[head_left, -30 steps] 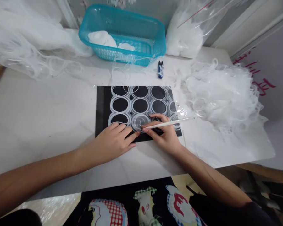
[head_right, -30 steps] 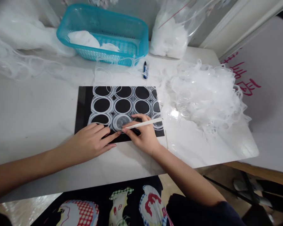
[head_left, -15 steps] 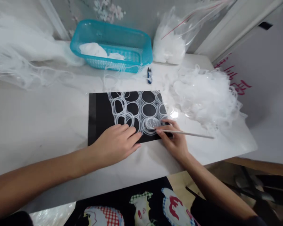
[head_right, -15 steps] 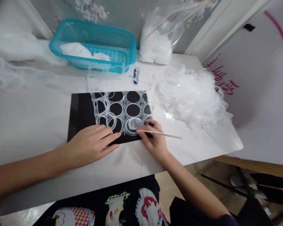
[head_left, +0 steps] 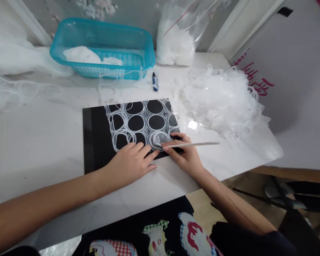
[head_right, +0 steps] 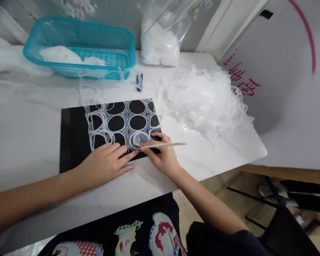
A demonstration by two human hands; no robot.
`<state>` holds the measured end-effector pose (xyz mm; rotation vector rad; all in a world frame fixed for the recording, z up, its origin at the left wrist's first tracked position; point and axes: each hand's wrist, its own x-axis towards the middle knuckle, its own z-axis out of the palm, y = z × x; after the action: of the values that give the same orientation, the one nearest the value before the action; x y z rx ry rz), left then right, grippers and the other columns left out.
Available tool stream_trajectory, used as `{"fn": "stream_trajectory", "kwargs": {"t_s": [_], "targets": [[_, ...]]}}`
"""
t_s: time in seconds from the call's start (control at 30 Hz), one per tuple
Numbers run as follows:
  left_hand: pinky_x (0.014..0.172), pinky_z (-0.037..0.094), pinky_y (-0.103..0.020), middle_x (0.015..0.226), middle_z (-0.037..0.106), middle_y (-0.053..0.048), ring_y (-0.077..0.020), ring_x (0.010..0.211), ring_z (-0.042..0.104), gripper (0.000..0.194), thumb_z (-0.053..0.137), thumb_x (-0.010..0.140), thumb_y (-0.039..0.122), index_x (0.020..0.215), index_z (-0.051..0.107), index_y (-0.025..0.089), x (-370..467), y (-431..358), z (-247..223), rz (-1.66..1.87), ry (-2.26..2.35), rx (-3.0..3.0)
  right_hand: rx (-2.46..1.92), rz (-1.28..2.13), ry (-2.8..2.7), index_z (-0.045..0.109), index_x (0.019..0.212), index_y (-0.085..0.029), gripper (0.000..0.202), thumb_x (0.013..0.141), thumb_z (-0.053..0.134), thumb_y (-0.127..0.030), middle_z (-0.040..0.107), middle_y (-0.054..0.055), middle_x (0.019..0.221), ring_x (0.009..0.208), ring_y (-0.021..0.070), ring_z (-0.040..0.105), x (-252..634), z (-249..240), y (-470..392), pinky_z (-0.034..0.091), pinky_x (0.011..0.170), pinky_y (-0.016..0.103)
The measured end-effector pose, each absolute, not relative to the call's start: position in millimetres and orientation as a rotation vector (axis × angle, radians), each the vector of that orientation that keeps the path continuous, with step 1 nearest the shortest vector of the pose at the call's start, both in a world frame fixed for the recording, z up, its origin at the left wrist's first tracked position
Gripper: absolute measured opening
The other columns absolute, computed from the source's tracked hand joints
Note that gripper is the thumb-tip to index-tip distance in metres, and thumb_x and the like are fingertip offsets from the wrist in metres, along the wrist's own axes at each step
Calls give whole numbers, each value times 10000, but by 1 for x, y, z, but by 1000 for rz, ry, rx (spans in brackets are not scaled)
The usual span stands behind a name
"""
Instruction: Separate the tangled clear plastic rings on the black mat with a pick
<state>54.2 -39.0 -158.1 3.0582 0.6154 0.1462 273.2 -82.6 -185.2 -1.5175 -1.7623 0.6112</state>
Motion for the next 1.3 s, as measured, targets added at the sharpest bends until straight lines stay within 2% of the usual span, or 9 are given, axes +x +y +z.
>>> {"fn": "stream_trajectory", "kwargs": {"t_s": [0.17, 0.3, 0.4, 0.47, 0.57, 0.67, 0.77, 0.83, 1.3], "targets": [[640, 360, -327, 869, 625, -83, -218, 766, 562, 395, 531, 957, 400, 1224, 613, 121, 55, -42, -165, 203, 646, 3028, -1412, 522, -1874, 730, 910, -270, 122, 897, 619, -220, 768, 25, 943, 1162, 277, 606, 269, -184, -90, 474, 998, 505], [637, 382, -334, 864, 623, -80, -223, 762, 572, 395, 525, 958, 396, 1227, 616, 121, 55, -41, -169, 208, 676, 2995, -1387, 357, -2100, 706, 998, -292, 178, 916, 582, -195, 751, 13, 1081, 1199, 280, 585, 270, -186, -95, 483, 928, 479], [660, 412, -334, 854, 623, -63, -212, 768, 581, 376, 531, 953, 393, 1215, 630, 142, 55, -37, -168, 160, 687, 2867, -1357, 238, -2171, 684, 1045, -330, 234, 937, 531, -189, 741, -10, 1096, 1085, 254, 645, 284, -178, -76, 500, 870, 459], [681, 429, -330, 868, 628, -55, -200, 772, 587, 365, 534, 951, 379, 1219, 631, 150, 55, -35, -165, 140, 690, 2793, -1426, 67, -1935, 682, 1026, -330, 232, 959, 485, -229, 736, -5, 1020, 1010, 240, 666, 300, -168, -56, 503, 886, 467], [684, 431, -325, 880, 632, -60, -196, 775, 591, 340, 550, 943, 348, 1184, 646, 129, 56, -32, -159, 145, 669, 2791, -1511, -197, -1367, 675, 1027, -269, 251, 983, 429, -289, 690, 54, 990, 1039, 257, 645, 319, -155, -41, 501, 913, 501], [658, 407, -324, 870, 625, -68, -205, 768, 576, 329, 549, 943, 354, 1134, 653, 106, 65, -32, -154, 213, 584, 2882, -1534, 99, -1532, 704, 925, -259, 139, 918, 569, -292, 699, 55, 913, 932, 244, 660, 321, -160, -59, 545, 833, 456], [643, 369, -323, 883, 624, -75, -214, 785, 561, 397, 531, 955, 375, 1243, 597, 110, 81, -30, -153, 241, 522, 3001, -1549, 496, -1612, 724, 915, -251, 116, 896, 612, -275, 720, 56, 904, 942, 234, 660, 313, -177, -85, 556, 822, 417], [642, 347, -324, 889, 622, -79, -220, 798, 555, 451, 531, 954, 408, 1301, 564, 122, 92, -29, -155, 196, 516, 3066, -1553, 598, -1560, 731, 926, -243, 132, 904, 607, -280, 728, 56, 900, 963, 231, 658, 310, -186, -92, 548, 848, 413], [657, 352, -327, 909, 602, -73, -226, 800, 546, 522, 456, 962, 523, 1317, 563, 154, 105, -21, -168, 71, 588, 3046, -1595, 478, -1655, 733, 918, -252, 105, 892, 631, -250, 732, 57, 923, 994, 244, 645, 309, -189, -89, 553, 845, 409]]}}
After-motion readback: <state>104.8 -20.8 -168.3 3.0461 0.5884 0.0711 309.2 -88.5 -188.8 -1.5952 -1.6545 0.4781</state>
